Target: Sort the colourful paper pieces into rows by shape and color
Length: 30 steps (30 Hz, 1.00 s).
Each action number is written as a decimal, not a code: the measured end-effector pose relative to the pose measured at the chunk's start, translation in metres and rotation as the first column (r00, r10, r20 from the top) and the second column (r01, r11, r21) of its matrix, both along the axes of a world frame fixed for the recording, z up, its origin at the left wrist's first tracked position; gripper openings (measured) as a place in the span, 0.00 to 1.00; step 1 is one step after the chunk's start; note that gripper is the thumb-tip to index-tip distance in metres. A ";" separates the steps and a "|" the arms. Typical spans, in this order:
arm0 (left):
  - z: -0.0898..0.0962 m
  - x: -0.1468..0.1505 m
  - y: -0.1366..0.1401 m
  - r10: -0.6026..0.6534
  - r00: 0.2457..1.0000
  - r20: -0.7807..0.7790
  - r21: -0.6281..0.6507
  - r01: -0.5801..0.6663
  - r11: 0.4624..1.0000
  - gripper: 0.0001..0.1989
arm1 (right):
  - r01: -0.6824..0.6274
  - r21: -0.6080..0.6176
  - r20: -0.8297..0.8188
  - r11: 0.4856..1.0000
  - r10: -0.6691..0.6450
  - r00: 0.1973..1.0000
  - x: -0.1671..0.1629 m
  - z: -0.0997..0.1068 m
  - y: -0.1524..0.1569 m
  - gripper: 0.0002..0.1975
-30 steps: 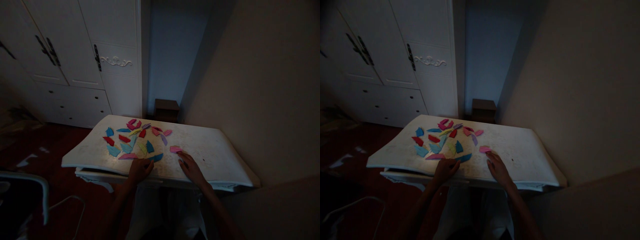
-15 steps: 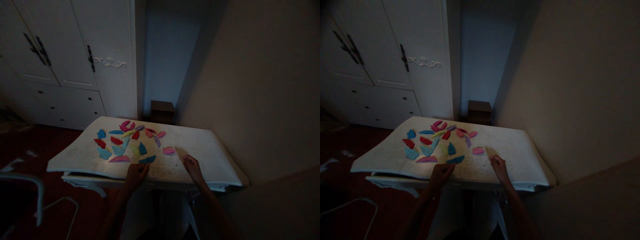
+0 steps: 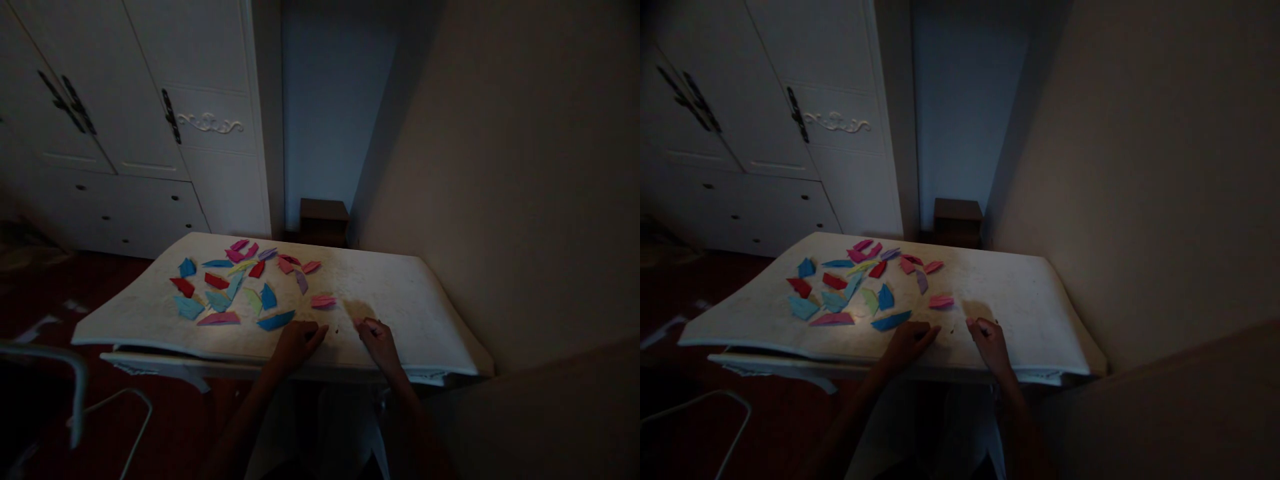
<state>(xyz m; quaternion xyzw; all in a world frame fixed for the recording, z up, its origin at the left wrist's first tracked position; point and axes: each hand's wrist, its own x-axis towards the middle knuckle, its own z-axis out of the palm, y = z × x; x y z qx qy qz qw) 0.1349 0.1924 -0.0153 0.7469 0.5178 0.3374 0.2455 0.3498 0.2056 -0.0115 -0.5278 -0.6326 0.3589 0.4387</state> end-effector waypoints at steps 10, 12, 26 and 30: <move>0.007 -0.017 -0.007 0.320 0.829 0.459 -0.217 -0.244 0.945 0.30 | 0.059 -0.001 -0.019 0.998 -0.059 0.998 0.001 0.003 -0.007 0.25; 0.006 -0.017 -0.008 0.311 0.829 0.465 -0.212 -0.236 0.948 0.31 | 0.033 0.004 0.004 0.999 -0.033 0.999 0.002 0.003 -0.007 0.25; 0.003 -0.014 -0.012 0.239 0.896 0.375 -0.102 -0.216 0.971 0.28 | 0.027 -0.024 0.014 0.999 -0.026 1.000 0.001 0.002 -0.009 0.25; 0.007 -0.015 -0.012 0.222 0.907 0.357 -0.102 -0.199 0.975 0.28 | 0.028 -0.005 0.008 1.000 -0.028 1.000 0.000 0.005 -0.009 0.25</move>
